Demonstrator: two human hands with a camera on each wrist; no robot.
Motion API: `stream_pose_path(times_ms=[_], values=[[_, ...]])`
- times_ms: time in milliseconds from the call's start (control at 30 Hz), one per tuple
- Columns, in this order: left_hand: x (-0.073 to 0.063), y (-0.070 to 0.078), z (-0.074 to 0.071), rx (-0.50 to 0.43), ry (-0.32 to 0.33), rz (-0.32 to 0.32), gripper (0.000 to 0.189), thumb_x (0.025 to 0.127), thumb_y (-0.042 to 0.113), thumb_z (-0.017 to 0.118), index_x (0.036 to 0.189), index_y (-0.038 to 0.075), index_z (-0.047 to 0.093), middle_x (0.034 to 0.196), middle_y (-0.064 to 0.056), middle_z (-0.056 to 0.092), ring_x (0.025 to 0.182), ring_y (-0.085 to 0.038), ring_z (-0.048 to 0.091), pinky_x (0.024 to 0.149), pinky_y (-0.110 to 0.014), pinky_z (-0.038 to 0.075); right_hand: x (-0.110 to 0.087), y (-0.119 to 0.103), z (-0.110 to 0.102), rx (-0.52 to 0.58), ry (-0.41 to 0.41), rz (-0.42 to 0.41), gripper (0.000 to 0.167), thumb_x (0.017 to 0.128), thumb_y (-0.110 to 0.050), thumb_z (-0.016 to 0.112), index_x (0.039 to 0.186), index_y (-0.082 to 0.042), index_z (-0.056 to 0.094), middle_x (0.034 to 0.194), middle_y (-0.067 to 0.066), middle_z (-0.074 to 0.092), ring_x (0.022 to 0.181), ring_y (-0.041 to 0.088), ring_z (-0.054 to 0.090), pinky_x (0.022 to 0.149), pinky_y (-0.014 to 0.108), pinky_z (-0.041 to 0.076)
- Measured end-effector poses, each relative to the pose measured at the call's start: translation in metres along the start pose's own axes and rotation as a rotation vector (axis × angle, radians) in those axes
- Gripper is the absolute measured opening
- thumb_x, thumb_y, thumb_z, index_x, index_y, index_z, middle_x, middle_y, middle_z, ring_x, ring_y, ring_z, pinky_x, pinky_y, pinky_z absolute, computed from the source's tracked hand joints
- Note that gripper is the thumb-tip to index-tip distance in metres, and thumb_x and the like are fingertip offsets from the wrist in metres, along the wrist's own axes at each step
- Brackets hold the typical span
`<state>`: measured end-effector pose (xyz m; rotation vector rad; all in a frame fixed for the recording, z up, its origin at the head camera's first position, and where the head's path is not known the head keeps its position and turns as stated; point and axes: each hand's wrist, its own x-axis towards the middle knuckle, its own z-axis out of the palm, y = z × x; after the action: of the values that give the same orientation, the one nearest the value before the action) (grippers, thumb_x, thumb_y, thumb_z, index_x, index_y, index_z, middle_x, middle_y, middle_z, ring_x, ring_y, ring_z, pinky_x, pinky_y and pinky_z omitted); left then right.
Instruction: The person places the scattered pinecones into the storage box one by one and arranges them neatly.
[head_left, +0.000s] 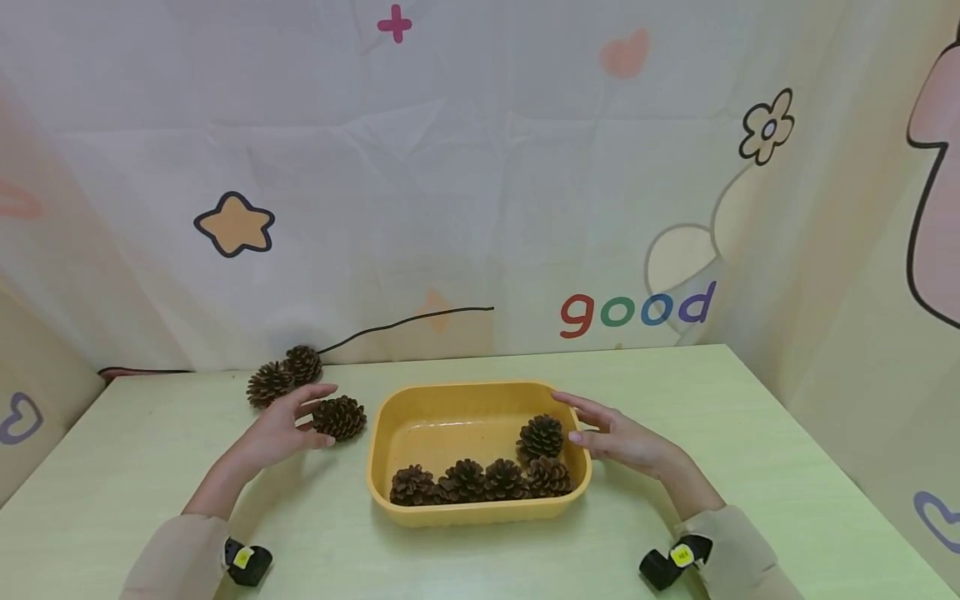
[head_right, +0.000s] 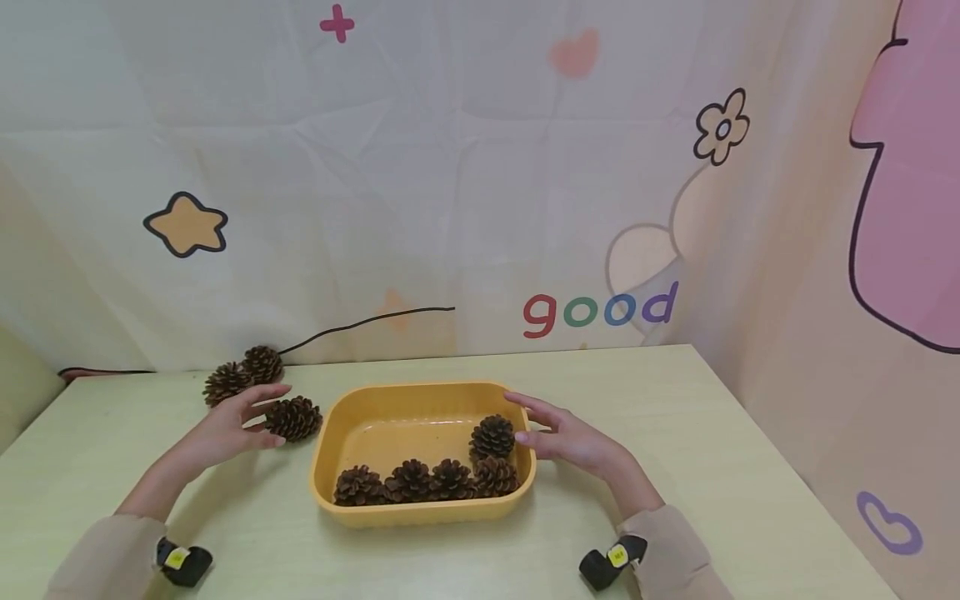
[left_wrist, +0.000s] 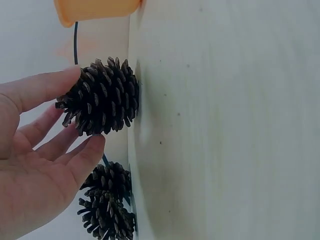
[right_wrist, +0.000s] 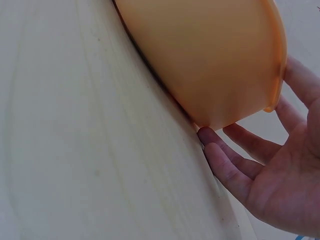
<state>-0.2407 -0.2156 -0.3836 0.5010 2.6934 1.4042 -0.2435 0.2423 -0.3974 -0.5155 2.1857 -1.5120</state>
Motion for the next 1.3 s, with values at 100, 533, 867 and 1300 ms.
stream_pose_path(times_ms=[100,533,867,1300], values=[[0.001,0.000,0.001,0.026,0.002,0.008,0.068,0.075,0.002,0.071,0.134,-0.003,0.038,0.138,-0.024,0.036,0.124,-0.048,0.032,0.092,-0.052,0.043,0.001,-0.001,0.000,0.004,-0.002,0.001,0.063,0.091,-0.021,0.055,0.146,-0.016,0.023,0.151,0.019,0.006,0.132,0.050,0.006,0.096,0.058,0.037],[0.007,-0.007,0.004,0.165,0.027,0.032,0.059,0.073,0.003,0.072,0.127,-0.001,0.048,0.131,-0.025,0.044,0.119,-0.049,0.038,0.096,-0.059,0.035,0.000,0.001,-0.002,0.017,-0.021,-0.015,0.064,0.092,-0.021,0.055,0.146,-0.014,0.021,0.150,0.023,0.004,0.130,0.052,0.014,0.095,0.054,0.040],[0.004,-0.004,0.002,0.146,0.016,0.004,0.056,0.076,0.009,0.073,0.126,0.000,0.049,0.130,-0.024,0.046,0.119,-0.047,0.039,0.096,-0.059,0.035,0.001,0.000,-0.001,0.004,-0.004,-0.004,0.063,0.092,-0.021,0.055,0.146,-0.015,0.023,0.151,0.020,0.006,0.132,0.051,0.009,0.095,0.057,0.039],[0.000,0.004,0.001,0.151,0.065,-0.015,0.057,0.076,0.012,0.073,0.126,0.002,0.050,0.133,-0.027,0.041,0.115,-0.051,0.041,0.093,-0.057,0.039,0.000,0.001,-0.002,0.004,-0.014,-0.015,0.063,0.092,-0.020,0.054,0.146,-0.014,0.022,0.151,0.020,0.005,0.131,0.051,0.008,0.095,0.056,0.039]])
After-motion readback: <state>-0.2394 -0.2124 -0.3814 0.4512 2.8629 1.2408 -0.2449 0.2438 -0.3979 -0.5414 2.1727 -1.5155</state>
